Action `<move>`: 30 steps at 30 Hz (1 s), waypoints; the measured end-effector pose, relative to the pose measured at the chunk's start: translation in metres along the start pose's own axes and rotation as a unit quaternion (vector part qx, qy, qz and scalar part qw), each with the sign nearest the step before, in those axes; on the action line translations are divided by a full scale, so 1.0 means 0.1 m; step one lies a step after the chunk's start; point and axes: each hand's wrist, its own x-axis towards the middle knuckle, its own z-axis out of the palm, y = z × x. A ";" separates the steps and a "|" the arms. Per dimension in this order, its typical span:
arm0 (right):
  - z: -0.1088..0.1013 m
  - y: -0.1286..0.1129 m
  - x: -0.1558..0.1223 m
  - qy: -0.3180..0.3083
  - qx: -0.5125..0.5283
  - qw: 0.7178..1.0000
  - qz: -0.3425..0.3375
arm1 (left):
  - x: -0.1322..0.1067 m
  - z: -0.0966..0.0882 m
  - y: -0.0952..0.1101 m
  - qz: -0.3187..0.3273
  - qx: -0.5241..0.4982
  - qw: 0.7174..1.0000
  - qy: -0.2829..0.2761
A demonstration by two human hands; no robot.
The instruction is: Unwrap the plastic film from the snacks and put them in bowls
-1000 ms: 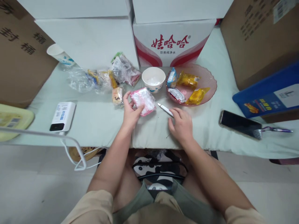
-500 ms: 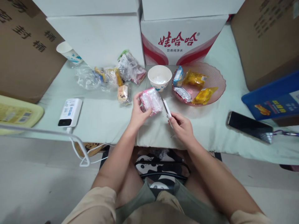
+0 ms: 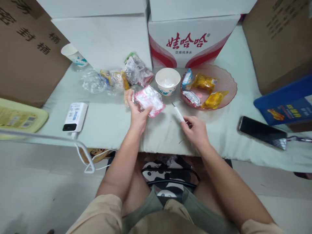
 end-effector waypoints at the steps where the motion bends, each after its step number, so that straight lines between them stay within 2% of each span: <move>1: -0.01 0.02 0.02 0.023 -0.050 0.998 -0.005 | -0.03 0.02 -0.01 -0.019 -0.014 1.000 -0.013; 3: 0.00 0.03 0.03 0.046 -0.124 0.991 -0.016 | -0.09 0.09 -0.01 -0.067 -0.043 0.996 -0.037; 5: 0.01 0.02 0.04 0.054 -0.135 0.989 -0.040 | -0.14 0.14 0.01 -0.131 -0.055 0.986 -0.084; 8: 0.03 -0.03 0.02 0.057 -0.037 0.993 -0.097 | -0.18 0.15 0.08 -0.204 -0.076 0.961 -0.169; 10: 0.02 -0.06 0.01 0.049 0.040 0.991 -0.119 | -0.19 0.12 0.13 -0.231 -0.081 0.938 -0.244; 12: 0.01 -0.08 0.02 0.039 0.079 0.989 -0.118 | -0.19 0.07 0.16 -0.237 -0.065 0.919 -0.310; 14: -0.01 -0.09 0.03 0.046 0.093 0.991 -0.084 | -0.19 0.04 0.16 -0.224 -0.031 0.912 -0.342; 16: -0.03 -0.08 0.04 0.079 0.099 0.992 -0.026 | -0.17 0.01 0.14 -0.194 0.016 0.919 -0.342; 18: -0.03 -0.05 0.05 0.117 0.111 0.987 0.015 | -0.16 0.00 0.12 -0.146 0.068 0.935 -0.316; 22: 0.04 0.04 0.08 0.141 0.185 0.972 0.036 | -0.17 -0.01 0.14 -0.015 0.142 0.969 -0.201; 24: 0.09 0.06 0.07 0.144 0.217 0.965 0.021 | -0.18 -0.03 0.18 0.009 0.123 0.981 -0.151; 26: 0.11 0.05 0.05 0.140 0.205 0.969 -0.009 | -0.20 -0.09 0.23 -0.012 0.060 0.989 -0.137; 27: 0.12 0.03 0.04 0.136 0.181 0.974 -0.026 | -0.20 -0.12 0.25 -0.036 0.022 0.988 -0.148; 30: 0.08 -0.04 0.00 0.135 0.082 0.985 -0.070 | -0.20 -0.22 0.30 -0.135 -0.049 0.964 -0.221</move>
